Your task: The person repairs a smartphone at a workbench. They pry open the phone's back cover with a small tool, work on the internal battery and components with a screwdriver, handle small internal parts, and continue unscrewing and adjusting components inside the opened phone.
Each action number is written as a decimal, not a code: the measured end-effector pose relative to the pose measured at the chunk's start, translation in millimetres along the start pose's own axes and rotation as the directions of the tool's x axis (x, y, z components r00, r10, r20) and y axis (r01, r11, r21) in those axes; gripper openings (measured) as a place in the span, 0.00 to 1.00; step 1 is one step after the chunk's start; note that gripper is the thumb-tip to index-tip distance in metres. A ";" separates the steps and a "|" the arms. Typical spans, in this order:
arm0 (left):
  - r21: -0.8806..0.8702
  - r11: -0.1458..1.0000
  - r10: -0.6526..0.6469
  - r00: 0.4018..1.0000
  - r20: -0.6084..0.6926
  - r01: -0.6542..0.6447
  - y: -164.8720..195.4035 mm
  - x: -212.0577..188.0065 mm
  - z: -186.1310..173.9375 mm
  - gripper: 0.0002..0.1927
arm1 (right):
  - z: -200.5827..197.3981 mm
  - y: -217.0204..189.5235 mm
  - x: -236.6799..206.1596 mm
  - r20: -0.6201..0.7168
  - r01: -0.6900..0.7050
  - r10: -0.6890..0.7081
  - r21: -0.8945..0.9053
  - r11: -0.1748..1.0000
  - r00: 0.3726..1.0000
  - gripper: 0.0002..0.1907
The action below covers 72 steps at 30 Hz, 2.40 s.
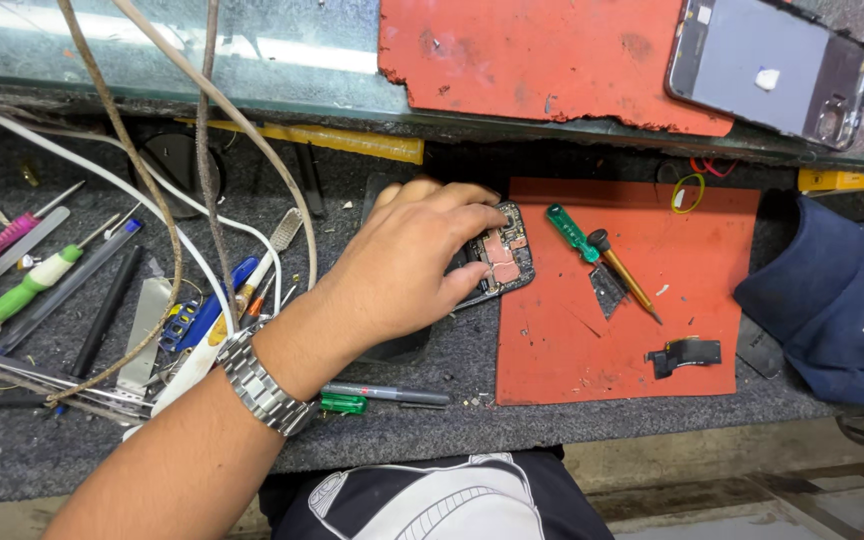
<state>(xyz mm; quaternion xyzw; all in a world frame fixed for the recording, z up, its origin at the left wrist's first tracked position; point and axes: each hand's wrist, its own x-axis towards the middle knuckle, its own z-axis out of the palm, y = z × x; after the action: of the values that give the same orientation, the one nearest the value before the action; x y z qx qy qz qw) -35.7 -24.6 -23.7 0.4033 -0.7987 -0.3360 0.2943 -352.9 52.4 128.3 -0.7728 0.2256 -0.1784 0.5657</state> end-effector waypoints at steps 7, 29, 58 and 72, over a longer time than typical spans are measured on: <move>-0.009 1.000 -0.009 1.000 -0.003 0.009 0.2 0.9 -0.9 0.24 | 2.1 52.2 39.1 -0.394 -0.556 0.393 -0.590 0.585 0.831 0.16; -0.017 1.000 -0.010 1.000 0.001 0.010 0.8 2.0 -1.8 0.25 | 21.8 125.3 40.7 -0.492 -0.328 0.445 0.309 0.893 0.748 0.06; 0.059 0.998 -0.019 0.999 0.042 0.017 1.8 4.9 2.0 0.30 | 47.4 157.0 64.1 -0.466 -0.093 -0.141 -0.444 0.891 0.874 0.13; 0.040 0.999 -0.013 1.000 0.024 0.012 1.7 3.4 1.2 0.31 | 46.2 156.3 64.9 -0.455 -0.099 -0.125 -0.438 0.893 0.882 0.13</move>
<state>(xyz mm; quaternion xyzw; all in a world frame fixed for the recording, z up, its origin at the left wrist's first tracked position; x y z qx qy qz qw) -39.1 -26.3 -22.5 0.4098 -0.8062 -0.3268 0.2744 -297.2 13.0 -33.2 -0.8169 0.3859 -0.3076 0.2986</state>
